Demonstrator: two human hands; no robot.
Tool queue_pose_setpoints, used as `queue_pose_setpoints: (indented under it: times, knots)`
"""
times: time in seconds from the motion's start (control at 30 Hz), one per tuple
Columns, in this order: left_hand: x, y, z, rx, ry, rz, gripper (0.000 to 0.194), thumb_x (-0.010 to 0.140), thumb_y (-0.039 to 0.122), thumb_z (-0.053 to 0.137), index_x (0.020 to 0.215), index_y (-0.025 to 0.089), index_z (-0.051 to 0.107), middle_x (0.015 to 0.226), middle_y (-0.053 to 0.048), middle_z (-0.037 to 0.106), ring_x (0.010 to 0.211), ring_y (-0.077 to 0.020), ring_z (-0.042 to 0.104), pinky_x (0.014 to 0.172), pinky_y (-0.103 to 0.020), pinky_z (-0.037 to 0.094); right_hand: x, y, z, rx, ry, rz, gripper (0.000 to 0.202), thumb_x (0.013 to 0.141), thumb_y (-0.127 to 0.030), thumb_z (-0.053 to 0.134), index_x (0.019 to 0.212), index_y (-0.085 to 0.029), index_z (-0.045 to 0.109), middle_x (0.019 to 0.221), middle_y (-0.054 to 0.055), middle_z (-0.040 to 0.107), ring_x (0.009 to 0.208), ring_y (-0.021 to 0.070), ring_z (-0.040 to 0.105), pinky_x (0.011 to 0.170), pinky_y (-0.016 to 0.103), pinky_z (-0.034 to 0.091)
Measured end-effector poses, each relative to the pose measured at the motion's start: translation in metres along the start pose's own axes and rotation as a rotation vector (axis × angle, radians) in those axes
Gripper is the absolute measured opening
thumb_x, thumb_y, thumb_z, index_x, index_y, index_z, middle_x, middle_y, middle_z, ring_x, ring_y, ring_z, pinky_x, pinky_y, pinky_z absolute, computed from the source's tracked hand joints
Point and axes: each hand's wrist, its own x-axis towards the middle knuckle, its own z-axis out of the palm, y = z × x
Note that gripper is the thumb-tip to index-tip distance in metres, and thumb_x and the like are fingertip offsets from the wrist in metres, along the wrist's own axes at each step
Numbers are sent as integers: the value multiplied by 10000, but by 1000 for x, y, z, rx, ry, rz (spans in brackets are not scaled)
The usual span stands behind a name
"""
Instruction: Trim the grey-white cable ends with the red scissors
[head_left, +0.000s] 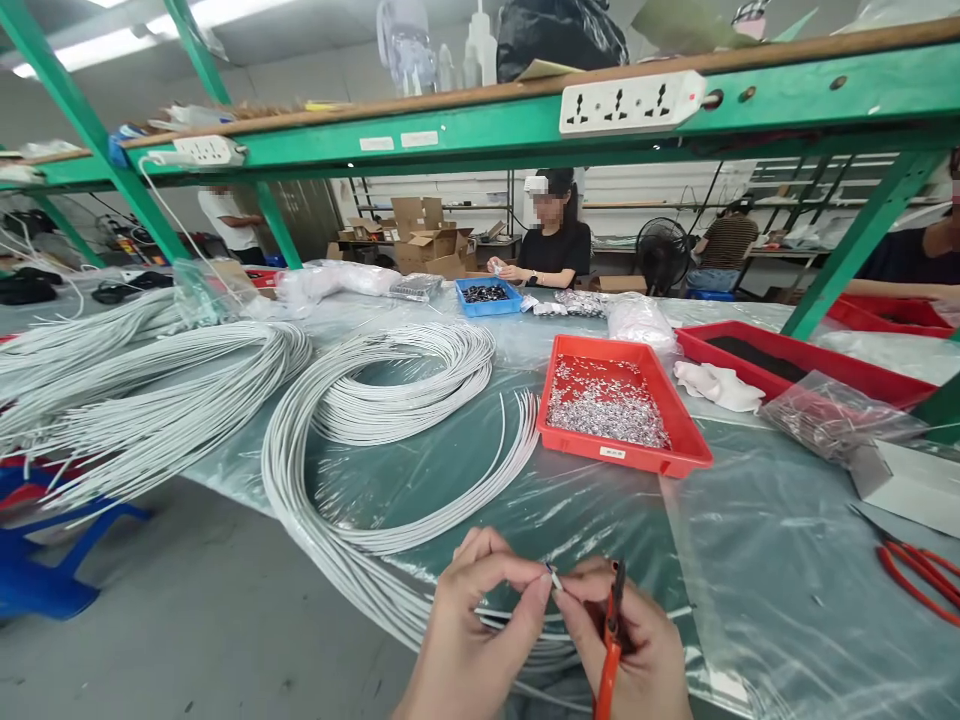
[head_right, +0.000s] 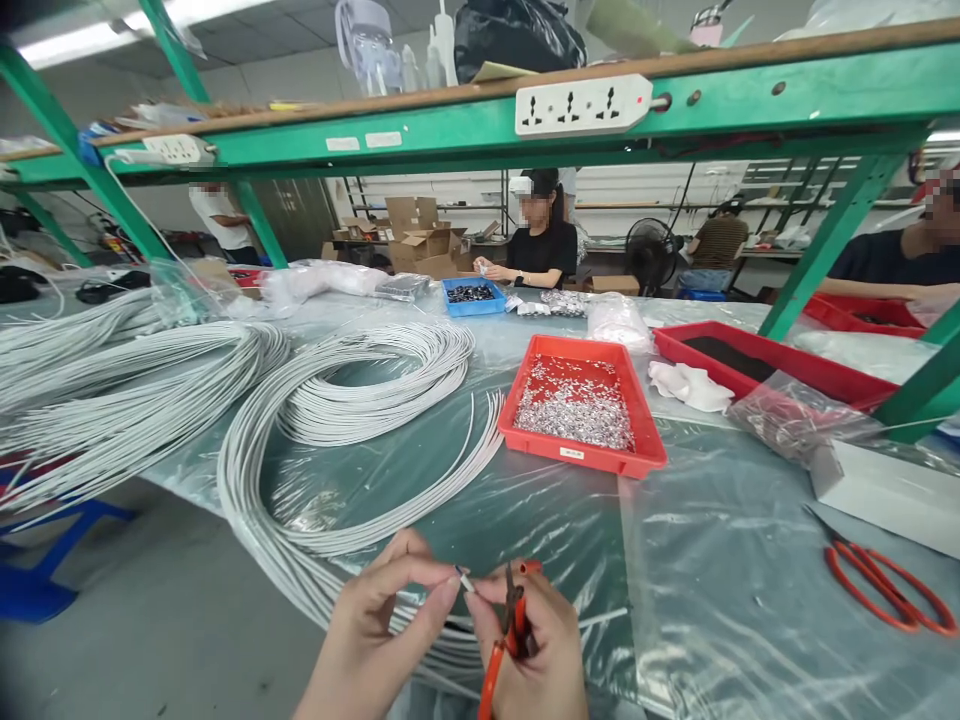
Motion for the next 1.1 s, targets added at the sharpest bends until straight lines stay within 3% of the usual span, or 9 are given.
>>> queue_pose_setpoints:
  times: [0.17, 0.27, 0.4, 0.57, 0.63, 0.77, 0.83, 0.93, 1.1]
  knots:
    - [1, -1, -4, 286, -72, 28, 169, 769, 148, 508, 612, 150, 572, 607, 1, 481, 640, -132, 496, 671, -263, 357, 2, -3, 0, -134, -24, -182, 105, 768, -99, 589, 686, -164, 581, 667, -10, 554, 607, 71, 521, 595, 161, 385]
    - [2, -2, -4, 375, -83, 37, 157, 751, 125, 491, 604, 152, 538, 607, 7, 480, 654, -136, 505, 695, -275, 350, 0, 0, -1, -149, -20, -183, 101, 768, -107, 587, 685, -165, 583, 663, -8, 548, 607, 74, 520, 601, 160, 387]
    - [4, -9, -3, 338, -77, 8, 166, 782, 171, 483, 652, 164, 586, 627, 1, 502, 661, -140, 515, 701, -279, 353, -7, 10, -8, -127, -30, -66, 38, 762, -196, 608, 726, -192, 620, 614, -29, 527, 535, 67, 467, 534, 162, 350]
    - [3, -16, 1, 106, -82, -65, 133, 802, 264, 526, 792, 183, 632, 683, -5, 517, 690, -141, 519, 675, -253, 357, -11, 11, -17, -124, -42, 50, 123, 743, -279, 623, 658, -191, 626, 577, -25, 555, 520, 70, 468, 531, 164, 345]
    - [2, -17, 3, 24, -41, -82, 125, 782, 285, 567, 735, 172, 594, 677, 1, 510, 684, -135, 503, 661, -240, 347, -10, 8, -18, -102, -9, 176, 176, 722, -337, 647, 644, -180, 635, 586, -9, 569, 531, 76, 477, 525, 160, 351]
    - [1, -17, 4, -14, -15, -101, 350, 859, 344, 473, 572, 152, 523, 600, 3, 471, 622, -118, 466, 644, -238, 330, -7, 1, -18, -4, 51, 433, 283, 683, -440, 672, 650, -161, 641, 604, 20, 597, 556, 85, 500, 515, 148, 362]
    - [2, -16, 5, -9, -74, -59, 355, 884, 339, 435, 632, 155, 603, 627, -8, 508, 632, -118, 493, 657, -239, 343, -6, 0, -18, 36, 48, 470, 302, 670, -449, 684, 643, -152, 638, 591, 19, 588, 536, 76, 483, 509, 143, 360]
    - [5, -16, 9, 6, -162, 18, 202, 841, 315, 530, 799, 167, 662, 698, -19, 574, 686, -127, 547, 670, -236, 375, -7, 1, -18, 82, 28, 475, 305, 660, -437, 698, 632, -140, 634, 554, 3, 540, 510, 64, 450, 504, 142, 354]
    - [7, -14, 16, 39, -184, 49, 166, 829, 248, 546, 758, 167, 671, 690, -22, 604, 674, -116, 565, 665, -234, 401, -10, 5, -17, 128, 44, 474, 279, 662, -424, 697, 649, -153, 632, 531, -28, 457, 519, 61, 431, 559, 145, 380]
